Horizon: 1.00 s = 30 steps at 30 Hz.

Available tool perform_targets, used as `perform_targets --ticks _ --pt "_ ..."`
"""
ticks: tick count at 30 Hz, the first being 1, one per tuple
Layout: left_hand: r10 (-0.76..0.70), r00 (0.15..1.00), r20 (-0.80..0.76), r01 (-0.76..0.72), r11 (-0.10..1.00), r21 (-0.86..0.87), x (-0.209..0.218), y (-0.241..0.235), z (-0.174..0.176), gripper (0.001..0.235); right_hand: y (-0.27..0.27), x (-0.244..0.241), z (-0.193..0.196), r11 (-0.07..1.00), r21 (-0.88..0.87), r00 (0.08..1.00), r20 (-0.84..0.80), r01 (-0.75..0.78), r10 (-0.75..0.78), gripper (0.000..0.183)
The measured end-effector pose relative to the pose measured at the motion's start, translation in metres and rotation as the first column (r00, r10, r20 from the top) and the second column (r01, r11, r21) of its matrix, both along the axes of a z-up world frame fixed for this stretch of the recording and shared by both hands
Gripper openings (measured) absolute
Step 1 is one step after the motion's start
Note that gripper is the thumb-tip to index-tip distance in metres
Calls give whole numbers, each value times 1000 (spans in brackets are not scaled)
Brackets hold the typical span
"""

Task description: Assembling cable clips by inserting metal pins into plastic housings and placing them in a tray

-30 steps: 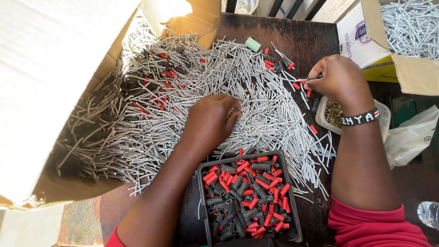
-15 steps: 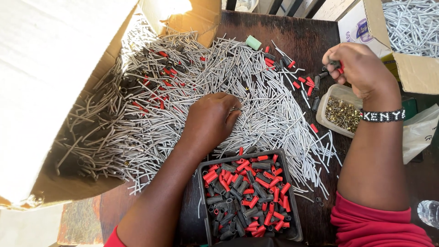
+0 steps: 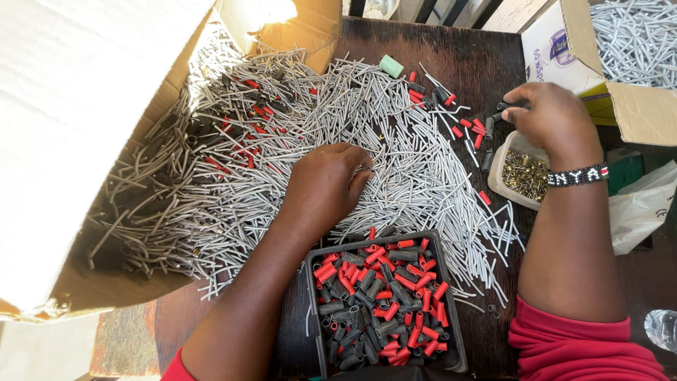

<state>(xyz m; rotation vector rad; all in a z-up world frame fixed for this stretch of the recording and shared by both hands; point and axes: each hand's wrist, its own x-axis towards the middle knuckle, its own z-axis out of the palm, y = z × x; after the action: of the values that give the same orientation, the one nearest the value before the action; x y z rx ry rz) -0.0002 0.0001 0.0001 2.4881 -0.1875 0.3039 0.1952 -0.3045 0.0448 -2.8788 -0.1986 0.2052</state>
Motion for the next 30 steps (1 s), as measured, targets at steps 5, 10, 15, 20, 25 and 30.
perform_targets --ticks 5,10,15,20,25,30 --pt "-11 1000 14 11 1000 -14 -1 1 1 9 -11 14 -18 981 -175 995 26 -86 93 27" --pt "-7 1000 -7 7 1000 -9 -1 0 3 8 6 9 -5 994 -108 978 -204 29 -51 14" --pt "-2 1000 -15 2 1000 -2 0 0 3 9 -4 9 -10 999 -21 990 -137 -35 32 13" --pt "-5 1000 2 5 1000 -13 0 0 0 10 -2 7 -5 997 72 997 -77 8 -3 20" --pt "-12 1000 3 12 1000 1 0 0 -1 8 24 -11 8 994 20 991 -79 -106 107 8" --pt "-16 1000 -5 15 1000 -20 0 1 4 7 33 -19 8 986 5 986 9 -166 166 13"
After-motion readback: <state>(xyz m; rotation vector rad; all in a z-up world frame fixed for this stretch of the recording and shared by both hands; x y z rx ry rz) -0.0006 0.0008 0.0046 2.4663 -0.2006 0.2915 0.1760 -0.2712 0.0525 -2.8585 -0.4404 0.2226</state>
